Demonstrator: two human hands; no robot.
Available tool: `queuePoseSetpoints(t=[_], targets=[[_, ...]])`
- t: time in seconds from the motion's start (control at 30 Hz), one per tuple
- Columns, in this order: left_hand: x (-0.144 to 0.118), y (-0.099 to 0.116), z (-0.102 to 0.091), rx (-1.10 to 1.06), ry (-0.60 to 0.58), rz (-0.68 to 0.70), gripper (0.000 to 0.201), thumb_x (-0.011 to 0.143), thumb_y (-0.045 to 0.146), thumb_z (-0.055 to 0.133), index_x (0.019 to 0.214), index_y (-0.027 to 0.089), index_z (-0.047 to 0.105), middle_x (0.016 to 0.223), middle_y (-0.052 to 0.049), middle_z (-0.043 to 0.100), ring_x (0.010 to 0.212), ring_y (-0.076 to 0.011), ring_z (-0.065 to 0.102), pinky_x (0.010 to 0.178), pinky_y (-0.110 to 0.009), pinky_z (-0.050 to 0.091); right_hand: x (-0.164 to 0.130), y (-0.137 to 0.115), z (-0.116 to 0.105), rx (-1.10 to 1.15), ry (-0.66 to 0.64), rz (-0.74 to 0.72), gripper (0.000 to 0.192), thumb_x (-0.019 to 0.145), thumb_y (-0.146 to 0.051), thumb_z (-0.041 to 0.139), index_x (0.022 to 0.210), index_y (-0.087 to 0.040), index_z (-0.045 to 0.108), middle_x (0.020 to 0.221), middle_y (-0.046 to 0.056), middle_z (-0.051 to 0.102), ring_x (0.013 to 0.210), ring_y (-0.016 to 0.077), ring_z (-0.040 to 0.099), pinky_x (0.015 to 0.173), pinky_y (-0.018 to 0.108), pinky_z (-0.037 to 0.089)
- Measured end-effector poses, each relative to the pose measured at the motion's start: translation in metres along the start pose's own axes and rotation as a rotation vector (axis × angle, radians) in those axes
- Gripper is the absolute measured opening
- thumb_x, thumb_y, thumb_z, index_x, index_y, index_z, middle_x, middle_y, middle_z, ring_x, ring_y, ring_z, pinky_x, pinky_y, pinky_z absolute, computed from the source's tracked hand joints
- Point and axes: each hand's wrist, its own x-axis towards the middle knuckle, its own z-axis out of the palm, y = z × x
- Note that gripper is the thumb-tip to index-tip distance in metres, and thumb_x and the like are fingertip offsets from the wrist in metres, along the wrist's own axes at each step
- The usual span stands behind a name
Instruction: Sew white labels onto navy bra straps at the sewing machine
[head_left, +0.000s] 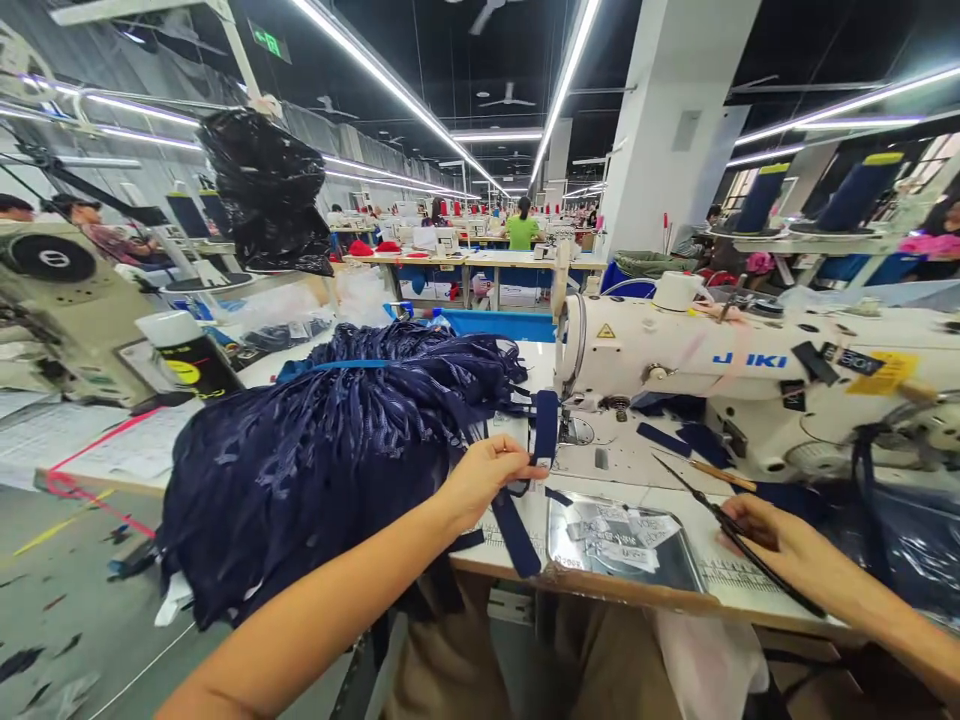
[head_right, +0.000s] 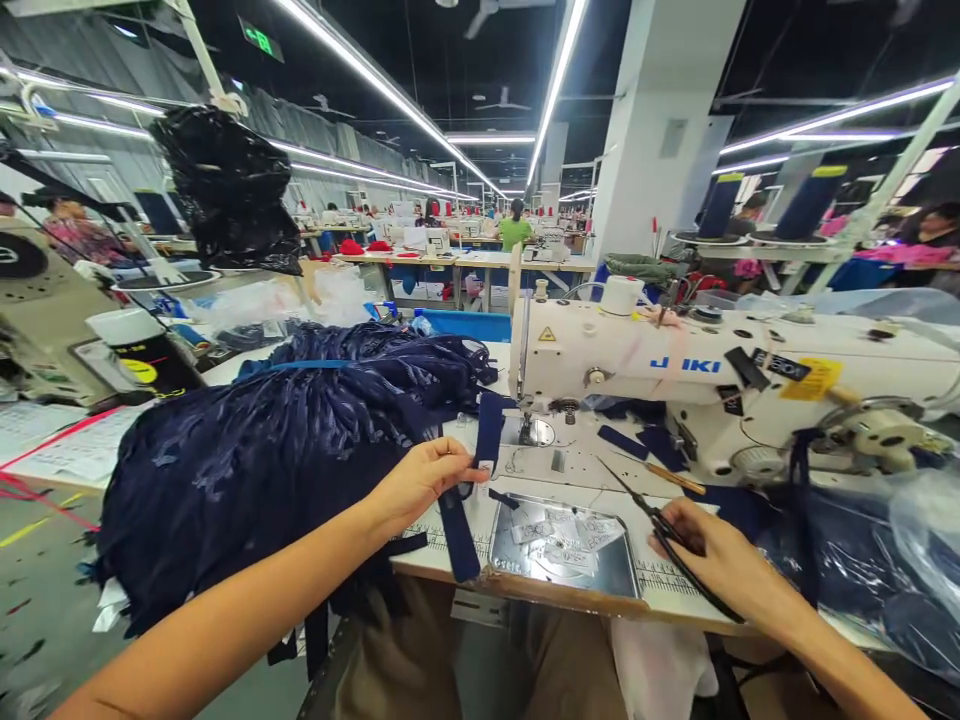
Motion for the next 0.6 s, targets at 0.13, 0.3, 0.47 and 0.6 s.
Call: queuePoseSetpoints(t=[0.13, 0.3, 0.47, 0.6], targets=[[0.001, -0.001, 0.004, -0.005, -0.030, 0.002, 0.024, 0.056, 0.023, 0.069, 0.059, 0.015, 0.047, 0.051, 0.006, 0.044, 0.078, -0.0227, 0.065, 0.081, -0.027, 0.035, -0.021, -0.068, 0.030, 0.273, -0.408, 0.020, 0.027, 0.076, -0.047, 0.052, 0.071, -0.022, 0.044, 0.052, -0.003, 0.044, 0.044, 0.0100, 0.040, 0.046, 0.025, 0.036], [-0.002, 0.001, 0.004, -0.015, -0.024, 0.027, 0.023, 0.057, 0.022, 0.069, 0.061, 0.015, 0.047, 0.053, 0.005, 0.048, 0.077, -0.0208, 0.064, 0.079, -0.026, 0.036, -0.031, -0.122, 0.063, 0.708, -0.650, 0.088, 0.037, 0.080, -0.053, 0.043, 0.068, -0.018, 0.040, 0.057, -0.004, 0.047, 0.036, 0.0046, 0.039, 0.035, 0.019, 0.028], [-0.005, 0.002, 0.002, -0.032, -0.020, 0.048, 0.022, 0.057, 0.021, 0.067, 0.060, 0.015, 0.047, 0.059, 0.002, 0.056, 0.070, -0.0160, 0.063, 0.079, -0.027, 0.038, -0.028, -0.129, 0.078, 0.734, -0.657, 0.127, 0.039, 0.078, -0.054, 0.046, 0.067, -0.017, 0.042, 0.054, -0.004, 0.046, 0.036, 0.0041, 0.040, 0.035, 0.017, 0.028], [-0.006, 0.000, 0.001, -0.040, -0.026, 0.053, 0.019, 0.056, 0.019, 0.065, 0.061, 0.015, 0.047, 0.062, 0.000, 0.059, 0.070, -0.0157, 0.062, 0.081, -0.029, 0.038, -0.026, -0.134, 0.080, 0.721, -0.628, 0.132, 0.041, 0.077, -0.056, 0.047, 0.067, -0.017, 0.042, 0.054, -0.004, 0.045, 0.036, 0.0037, 0.038, 0.035, 0.017, 0.027]])
